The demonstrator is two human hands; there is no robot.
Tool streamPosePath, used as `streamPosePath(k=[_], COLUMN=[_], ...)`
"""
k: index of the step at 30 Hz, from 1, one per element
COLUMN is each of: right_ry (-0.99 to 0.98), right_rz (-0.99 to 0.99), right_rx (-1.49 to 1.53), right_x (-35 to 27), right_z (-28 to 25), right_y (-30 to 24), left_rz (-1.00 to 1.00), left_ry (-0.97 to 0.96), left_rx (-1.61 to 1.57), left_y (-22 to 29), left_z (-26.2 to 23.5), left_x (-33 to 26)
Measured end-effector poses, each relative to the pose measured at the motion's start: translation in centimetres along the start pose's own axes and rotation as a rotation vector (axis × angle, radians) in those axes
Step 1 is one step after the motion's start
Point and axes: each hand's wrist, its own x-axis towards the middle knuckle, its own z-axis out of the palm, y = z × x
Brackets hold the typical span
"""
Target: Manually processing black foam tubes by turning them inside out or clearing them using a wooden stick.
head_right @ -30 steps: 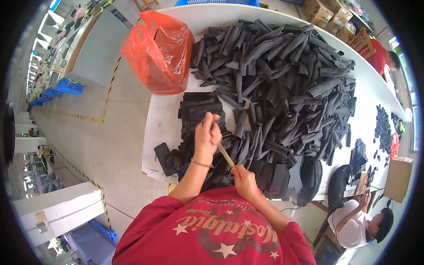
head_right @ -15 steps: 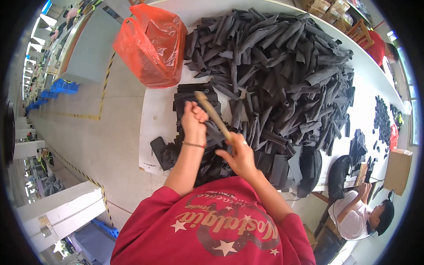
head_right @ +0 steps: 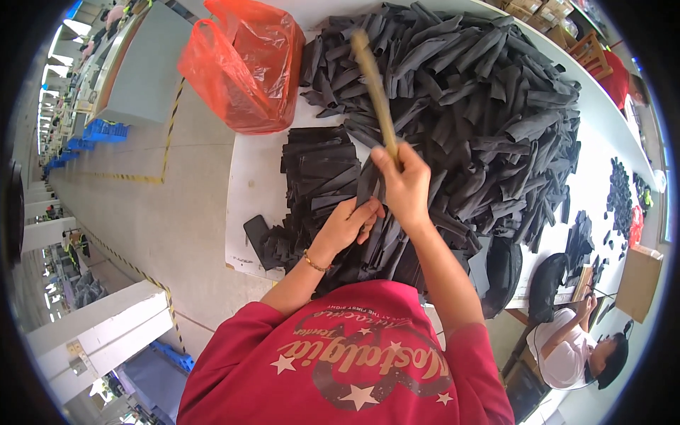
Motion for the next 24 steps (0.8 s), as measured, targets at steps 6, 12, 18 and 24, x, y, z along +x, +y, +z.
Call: streamPosePath(k=[6,12,18,24], right_ry=[0.410,0.346,0.043,-0.143], right_rz=[-0.145,-0.159,0.137,0.248], right_rx=[0.233,-0.082,-0.204,-0.158], right_x=[14.7,15.3,4.1,-2.3], right_z=[-6.0,-6.4,-6.2,-6.8], right_y=[-5.8,-1.9,5.8,8.0], left_rz=[-0.001,0.464,0.417,0.123], left_ry=[0.205,0.641,0.420,0.467], left_rx=[0.455,1.060,1.379,1.666], left_y=[-1.2,0.9,0.0,-3.9], left_z=[-2.8,-10.0,-8.1,-8.4], left_x=[-1.2,4.3,6.4,7.7])
